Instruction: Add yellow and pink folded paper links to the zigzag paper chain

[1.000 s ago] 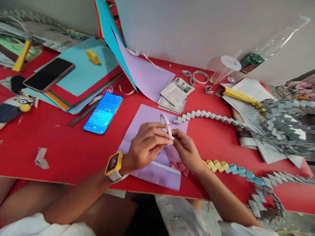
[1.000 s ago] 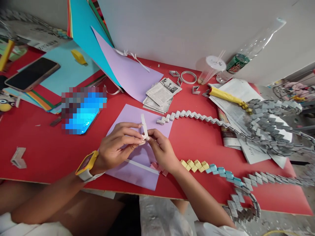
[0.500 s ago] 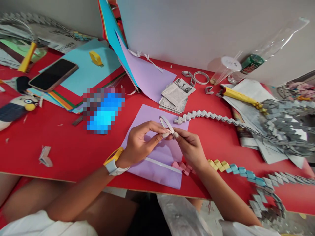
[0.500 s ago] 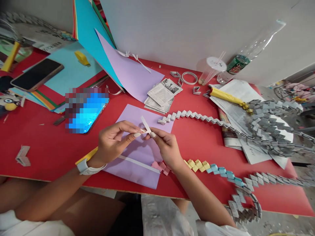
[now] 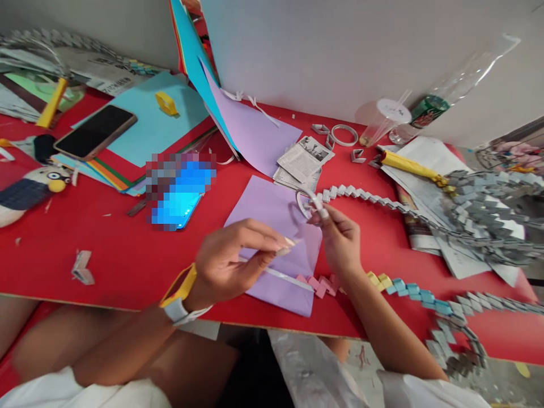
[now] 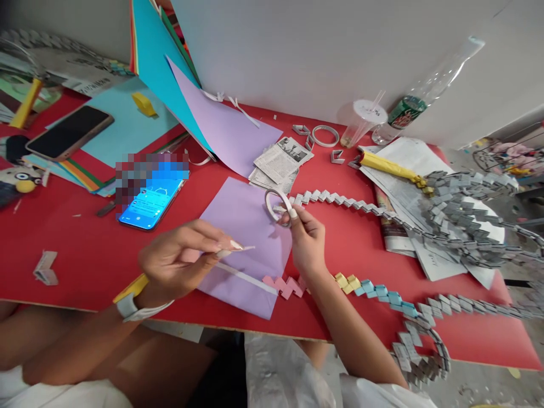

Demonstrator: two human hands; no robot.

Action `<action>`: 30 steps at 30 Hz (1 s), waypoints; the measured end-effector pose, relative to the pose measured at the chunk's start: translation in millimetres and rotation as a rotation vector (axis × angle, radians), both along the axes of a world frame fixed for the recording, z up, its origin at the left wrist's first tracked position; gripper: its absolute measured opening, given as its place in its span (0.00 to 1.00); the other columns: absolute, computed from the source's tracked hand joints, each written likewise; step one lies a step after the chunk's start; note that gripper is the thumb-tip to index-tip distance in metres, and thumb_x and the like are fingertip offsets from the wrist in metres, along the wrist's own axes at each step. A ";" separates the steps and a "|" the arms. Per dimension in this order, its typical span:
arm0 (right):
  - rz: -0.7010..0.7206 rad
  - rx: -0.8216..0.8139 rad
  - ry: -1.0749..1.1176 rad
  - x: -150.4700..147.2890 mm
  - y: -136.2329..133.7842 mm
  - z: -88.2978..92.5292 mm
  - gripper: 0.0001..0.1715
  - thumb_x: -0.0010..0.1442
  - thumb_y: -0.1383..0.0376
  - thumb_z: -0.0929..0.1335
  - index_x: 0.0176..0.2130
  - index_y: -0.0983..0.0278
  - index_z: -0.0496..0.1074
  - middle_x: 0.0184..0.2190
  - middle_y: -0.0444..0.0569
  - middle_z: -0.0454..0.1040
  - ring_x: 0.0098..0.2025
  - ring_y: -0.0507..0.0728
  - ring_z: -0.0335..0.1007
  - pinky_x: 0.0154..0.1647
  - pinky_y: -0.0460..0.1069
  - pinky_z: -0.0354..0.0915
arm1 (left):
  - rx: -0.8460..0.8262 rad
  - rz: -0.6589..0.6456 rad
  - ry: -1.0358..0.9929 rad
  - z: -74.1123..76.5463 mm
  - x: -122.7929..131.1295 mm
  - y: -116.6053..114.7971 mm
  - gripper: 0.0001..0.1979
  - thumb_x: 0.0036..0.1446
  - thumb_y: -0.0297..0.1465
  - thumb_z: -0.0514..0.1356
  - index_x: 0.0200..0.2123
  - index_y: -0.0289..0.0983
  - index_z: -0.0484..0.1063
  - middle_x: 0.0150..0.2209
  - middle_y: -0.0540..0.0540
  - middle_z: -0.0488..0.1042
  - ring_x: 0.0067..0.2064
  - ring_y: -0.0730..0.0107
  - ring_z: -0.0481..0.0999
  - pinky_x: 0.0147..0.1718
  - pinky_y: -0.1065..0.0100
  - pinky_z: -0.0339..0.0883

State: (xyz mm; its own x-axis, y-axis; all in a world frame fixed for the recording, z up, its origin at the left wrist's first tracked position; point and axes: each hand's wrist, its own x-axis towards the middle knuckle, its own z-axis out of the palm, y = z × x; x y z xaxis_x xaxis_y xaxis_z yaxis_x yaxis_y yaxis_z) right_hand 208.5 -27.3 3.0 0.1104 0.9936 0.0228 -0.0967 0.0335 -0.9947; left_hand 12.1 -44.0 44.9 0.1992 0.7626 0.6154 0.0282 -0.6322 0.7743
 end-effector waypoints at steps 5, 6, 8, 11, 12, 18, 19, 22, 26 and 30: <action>0.230 0.234 -0.567 -9.8 -5.0 -5.7 0.12 0.65 0.63 0.64 0.45 0.59 0.76 0.33 0.48 0.75 0.36 0.57 0.70 0.54 0.60 0.63 | -0.105 0.354 -0.062 24.9 -16.2 -2.4 0.08 0.55 0.22 0.66 0.37 0.39 0.75 0.35 0.50 0.79 0.40 0.67 0.81 0.43 0.64 0.78; 0.280 0.280 -0.670 -11.6 -6.3 -7.3 0.12 0.65 0.64 0.64 0.45 0.59 0.76 0.33 0.50 0.75 0.36 0.58 0.69 0.54 0.61 0.63 | -0.147 0.415 -0.084 25.0 -21.7 -3.3 0.06 0.54 0.24 0.67 0.36 0.39 0.76 0.34 0.50 0.78 0.43 0.66 0.81 0.45 0.63 0.78; 0.338 0.346 -0.829 -13.4 -8.1 -8.7 0.13 0.64 0.66 0.64 0.45 0.61 0.75 0.36 0.53 0.73 0.40 0.61 0.68 0.53 0.62 0.63 | -0.242 0.491 -0.109 18.7 -34.4 -7.9 0.04 0.54 0.27 0.68 0.33 0.38 0.76 0.33 0.50 0.78 0.47 0.64 0.80 0.49 0.62 0.76; 0.299 0.435 -0.941 -16.5 -10.4 -3.2 0.17 0.63 0.67 0.64 0.51 0.62 0.72 0.45 0.59 0.70 0.48 0.65 0.66 0.51 0.63 0.64 | -0.456 0.612 -0.163 -3.1 -52.8 -20.9 0.08 0.51 0.31 0.70 0.32 0.36 0.74 0.33 0.48 0.77 0.43 0.64 0.81 0.44 0.64 0.78; 0.283 0.462 -0.959 -19.5 -11.8 0.8 0.18 0.63 0.68 0.64 0.52 0.62 0.71 0.47 0.60 0.69 0.50 0.65 0.65 0.52 0.64 0.63 | -0.523 0.664 -0.193 -11.7 -57.3 -25.7 0.10 0.49 0.32 0.71 0.32 0.36 0.74 0.32 0.48 0.77 0.39 0.66 0.81 0.40 0.66 0.79; 0.727 0.244 -0.833 -62.9 -18.3 18.5 0.19 0.61 0.67 0.68 0.52 0.68 0.69 0.42 0.56 0.71 0.40 0.58 0.71 0.44 0.54 0.68 | -0.719 0.695 -0.177 -44.4 -62.8 -41.8 0.15 0.45 0.34 0.72 0.33 0.34 0.74 0.31 0.47 0.77 0.33 0.70 0.80 0.33 0.72 0.76; 0.776 0.216 -0.849 -70.4 -17.9 17.1 0.19 0.60 0.67 0.69 0.51 0.68 0.69 0.41 0.55 0.71 0.39 0.58 0.70 0.44 0.54 0.68 | -0.727 0.683 -0.151 -46.1 -62.5 -42.3 0.15 0.45 0.34 0.72 0.33 0.34 0.74 0.31 0.46 0.77 0.33 0.70 0.80 0.33 0.72 0.76; 0.802 0.258 -0.925 -84.0 -15.3 7.5 0.17 0.60 0.68 0.70 0.50 0.67 0.70 0.40 0.54 0.70 0.39 0.58 0.68 0.44 0.53 0.66 | -0.758 0.666 -0.113 -49.1 -63.5 -41.9 0.15 0.45 0.35 0.72 0.33 0.34 0.74 0.32 0.46 0.78 0.34 0.69 0.80 0.34 0.71 0.76; 0.751 0.338 -0.890 -84.1 -14.3 -4.8 0.17 0.62 0.64 0.70 0.50 0.66 0.68 0.39 0.53 0.69 0.38 0.57 0.66 0.43 0.52 0.65 | -0.810 0.638 -0.111 -52.9 -67.4 -40.8 0.15 0.44 0.34 0.72 0.33 0.34 0.73 0.32 0.46 0.78 0.35 0.68 0.80 0.35 0.71 0.75; 0.724 0.329 -0.874 -80.5 -15.5 -8.3 0.19 0.62 0.61 0.70 0.49 0.69 0.69 0.39 0.55 0.70 0.38 0.58 0.65 0.43 0.53 0.65 | -0.827 0.646 -0.116 -53.0 -68.5 -41.5 0.14 0.44 0.33 0.72 0.32 0.34 0.73 0.31 0.47 0.77 0.34 0.70 0.80 0.35 0.73 0.74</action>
